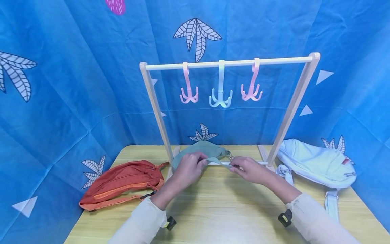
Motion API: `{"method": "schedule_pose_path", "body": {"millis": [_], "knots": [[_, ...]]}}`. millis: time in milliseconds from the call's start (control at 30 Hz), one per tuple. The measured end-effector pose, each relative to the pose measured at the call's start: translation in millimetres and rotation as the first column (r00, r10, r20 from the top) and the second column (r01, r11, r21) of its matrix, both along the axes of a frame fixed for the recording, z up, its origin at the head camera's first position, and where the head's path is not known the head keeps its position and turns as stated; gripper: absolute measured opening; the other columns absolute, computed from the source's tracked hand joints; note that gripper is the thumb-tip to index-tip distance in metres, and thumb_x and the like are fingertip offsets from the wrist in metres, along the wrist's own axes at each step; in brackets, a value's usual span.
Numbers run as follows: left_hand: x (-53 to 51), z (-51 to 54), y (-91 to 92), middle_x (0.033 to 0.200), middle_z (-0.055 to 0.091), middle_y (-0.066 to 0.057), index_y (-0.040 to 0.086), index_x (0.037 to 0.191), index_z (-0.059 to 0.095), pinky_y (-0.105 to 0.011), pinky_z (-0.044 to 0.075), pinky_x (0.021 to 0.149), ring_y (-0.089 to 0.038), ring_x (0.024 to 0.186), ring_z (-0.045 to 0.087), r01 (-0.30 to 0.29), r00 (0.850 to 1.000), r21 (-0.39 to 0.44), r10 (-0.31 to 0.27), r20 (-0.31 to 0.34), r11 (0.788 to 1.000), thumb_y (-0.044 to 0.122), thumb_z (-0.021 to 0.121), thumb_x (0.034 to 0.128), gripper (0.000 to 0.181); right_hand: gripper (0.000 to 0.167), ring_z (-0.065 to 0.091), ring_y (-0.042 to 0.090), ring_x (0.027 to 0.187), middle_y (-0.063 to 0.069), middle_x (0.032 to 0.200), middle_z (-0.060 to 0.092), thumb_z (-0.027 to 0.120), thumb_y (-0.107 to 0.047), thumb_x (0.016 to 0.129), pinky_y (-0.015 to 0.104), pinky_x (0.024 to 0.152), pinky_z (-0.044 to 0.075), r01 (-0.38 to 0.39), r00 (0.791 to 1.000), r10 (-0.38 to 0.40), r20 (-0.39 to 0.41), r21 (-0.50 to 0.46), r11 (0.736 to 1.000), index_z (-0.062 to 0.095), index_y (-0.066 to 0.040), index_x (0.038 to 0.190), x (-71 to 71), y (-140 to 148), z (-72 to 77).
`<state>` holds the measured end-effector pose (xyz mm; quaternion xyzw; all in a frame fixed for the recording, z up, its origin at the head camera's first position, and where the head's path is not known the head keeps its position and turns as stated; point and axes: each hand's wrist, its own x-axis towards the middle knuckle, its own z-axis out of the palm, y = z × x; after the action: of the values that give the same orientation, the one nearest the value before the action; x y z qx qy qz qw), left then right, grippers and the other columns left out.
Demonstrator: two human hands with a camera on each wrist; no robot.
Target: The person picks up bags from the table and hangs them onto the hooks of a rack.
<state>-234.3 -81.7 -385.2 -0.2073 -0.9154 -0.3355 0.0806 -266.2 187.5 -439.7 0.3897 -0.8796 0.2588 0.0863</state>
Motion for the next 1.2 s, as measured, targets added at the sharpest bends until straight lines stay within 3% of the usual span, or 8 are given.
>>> {"method": "schedule_pose_path", "body": {"millis": [267, 500, 733, 933, 1200], "knots": [[-0.9, 8.3, -6.1, 0.096, 0.077, -0.006, 0.005, 0.109, 0.075, -0.022, 0.05, 0.065, -0.01, 0.073, 0.058, -0.01, 0.999, 0.006, 0.01, -0.04, 1.0, 0.01, 0.065, 0.1006, 0.013, 0.008, 0.068, 0.008, 0.086, -0.003, 0.092, 0.074, 0.067, -0.016, 0.101, 0.033, 0.078, 0.06, 0.036, 0.999, -0.036, 0.01, -0.04, 0.999, 0.073, -0.01, 0.103, -0.6, 4, 3.6], [-1.8, 16.9, -11.7, 0.092, 0.072, -0.005, 0.005, 0.12, 0.071, -0.023, 0.049, 0.065, -0.011, 0.072, 0.057, -0.037, 0.999, 0.039, 0.037, 0.001, 0.999, 0.012, 0.064, 0.1024, 0.021, 0.006, 0.064, 0.005, 0.083, -0.002, 0.091, 0.073, 0.069, -0.009, 0.099, 0.037, 0.078, 0.061, 0.039, 0.999, -0.044, -0.029, -0.142, 0.989, 0.073, -0.008, 0.103, -0.9, 0, 13.8], [-6.2, 22.1, -18.5, 0.083, 0.066, -0.002, 0.008, 0.138, 0.064, -0.023, 0.046, 0.06, -0.01, 0.065, 0.053, -0.04, 0.999, 0.021, 0.04, -0.014, 0.999, 0.013, 0.062, 0.1035, 0.035, 0.008, 0.058, 0.006, 0.078, 0.0, 0.088, 0.07, 0.066, -0.011, 0.101, 0.025, 0.07, 0.054, 0.069, 0.997, -0.072, -0.005, -0.197, 0.978, 0.072, -0.007, 0.104, 0.7, -10, 28.2], [-8.3, 26.4, -23.3, 0.081, 0.063, 0.0, 0.015, 0.138, 0.065, -0.027, 0.047, 0.061, -0.013, 0.069, 0.055, -0.031, 1.0, 0.053, 0.03, 0.003, 0.998, 0.017, 0.062, 0.1045, 0.034, 0.007, 0.054, 0.004, 0.075, -0.005, 0.084, 0.064, 0.066, -0.013, 0.102, 0.022, 0.065, 0.05, 0.073, 0.997, -0.079, -0.022, -0.213, 0.974, 0.072, -0.01, 0.102, 0.9, -19, 37.4], [-11.7, 31.2, -27.8, 0.079, 0.062, -0.001, 0.015, 0.134, 0.067, -0.028, 0.048, 0.061, -0.016, 0.071, 0.056, -0.035, 0.999, 0.083, 0.035, 0.003, 0.996, 0.028, 0.064, 0.1044, 0.033, 0.007, 0.058, 0.007, 0.077, -0.002, 0.086, 0.068, 0.067, -0.01, 0.101, 0.024, 0.068, 0.055, 0.041, 0.994, -0.063, -0.087, -0.228, 0.973, 0.074, -0.008, 0.102, -1.5, -31, 48.4]]}}
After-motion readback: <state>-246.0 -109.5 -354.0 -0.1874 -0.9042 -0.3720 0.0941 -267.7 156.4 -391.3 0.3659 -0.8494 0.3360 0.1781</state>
